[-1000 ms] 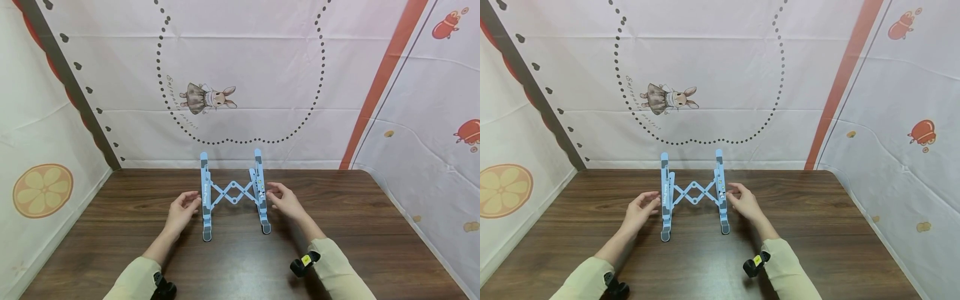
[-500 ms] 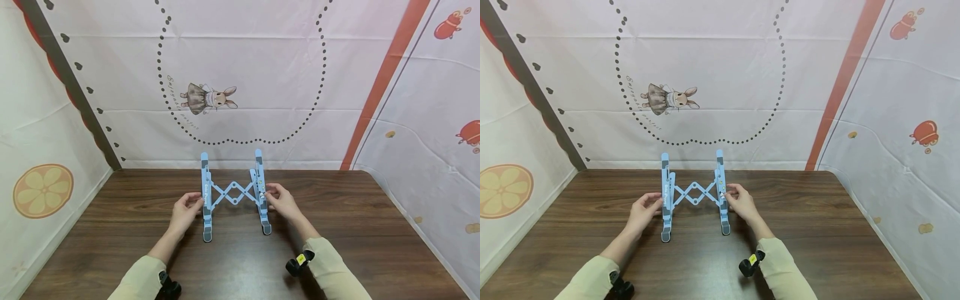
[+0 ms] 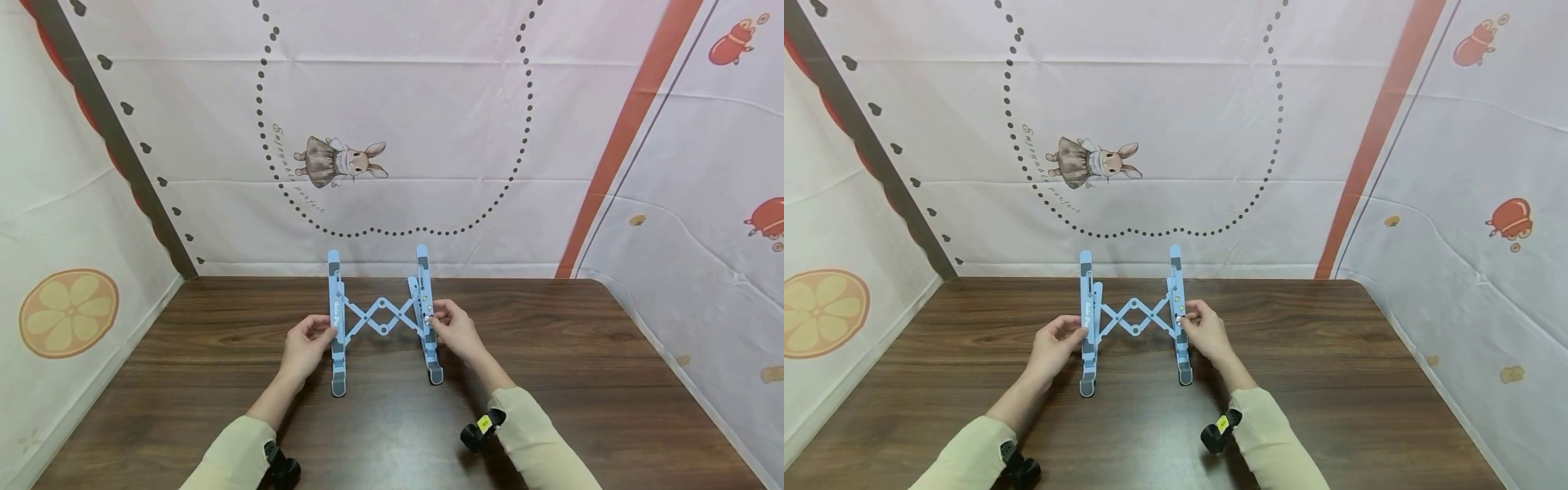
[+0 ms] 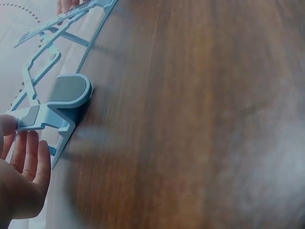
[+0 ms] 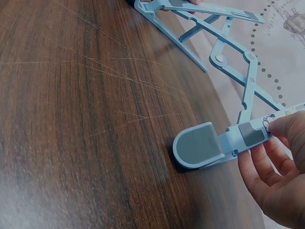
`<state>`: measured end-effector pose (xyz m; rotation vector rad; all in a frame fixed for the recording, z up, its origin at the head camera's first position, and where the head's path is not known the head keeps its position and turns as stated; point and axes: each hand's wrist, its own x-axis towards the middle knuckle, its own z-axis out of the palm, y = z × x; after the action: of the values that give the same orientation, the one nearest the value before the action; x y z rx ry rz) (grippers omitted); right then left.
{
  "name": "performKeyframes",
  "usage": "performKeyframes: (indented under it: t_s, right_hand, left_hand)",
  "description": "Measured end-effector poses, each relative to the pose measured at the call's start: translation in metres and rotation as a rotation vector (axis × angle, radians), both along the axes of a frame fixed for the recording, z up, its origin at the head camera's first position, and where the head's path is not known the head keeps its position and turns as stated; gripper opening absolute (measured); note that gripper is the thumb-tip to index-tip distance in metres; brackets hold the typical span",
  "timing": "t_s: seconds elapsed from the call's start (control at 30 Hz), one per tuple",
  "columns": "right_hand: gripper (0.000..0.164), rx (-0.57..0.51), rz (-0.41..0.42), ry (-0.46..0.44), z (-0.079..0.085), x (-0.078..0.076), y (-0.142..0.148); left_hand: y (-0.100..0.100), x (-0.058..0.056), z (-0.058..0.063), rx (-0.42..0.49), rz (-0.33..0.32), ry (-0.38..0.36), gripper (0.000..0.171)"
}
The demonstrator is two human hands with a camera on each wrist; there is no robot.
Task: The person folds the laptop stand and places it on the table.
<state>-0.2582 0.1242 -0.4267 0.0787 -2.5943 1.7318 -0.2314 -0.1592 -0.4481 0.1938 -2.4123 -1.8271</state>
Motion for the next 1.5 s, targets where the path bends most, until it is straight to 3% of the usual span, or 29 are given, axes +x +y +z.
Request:
performKeyframes:
  t_s: [0.53,1.5]
  right_hand:
    - [0.027,-0.023,-0.022,-0.019,-0.002,0.001,0.001]
    - [0.030,-0.104,-0.059,-0.127,0.001,0.009,0.019]
  left_hand:
    - [0.005,0.001,0.007,0.016,0.003,-0.027,0.020]
    - [0.024,-0.013,0.008,0.035,-0.015,-0.027,0.021]
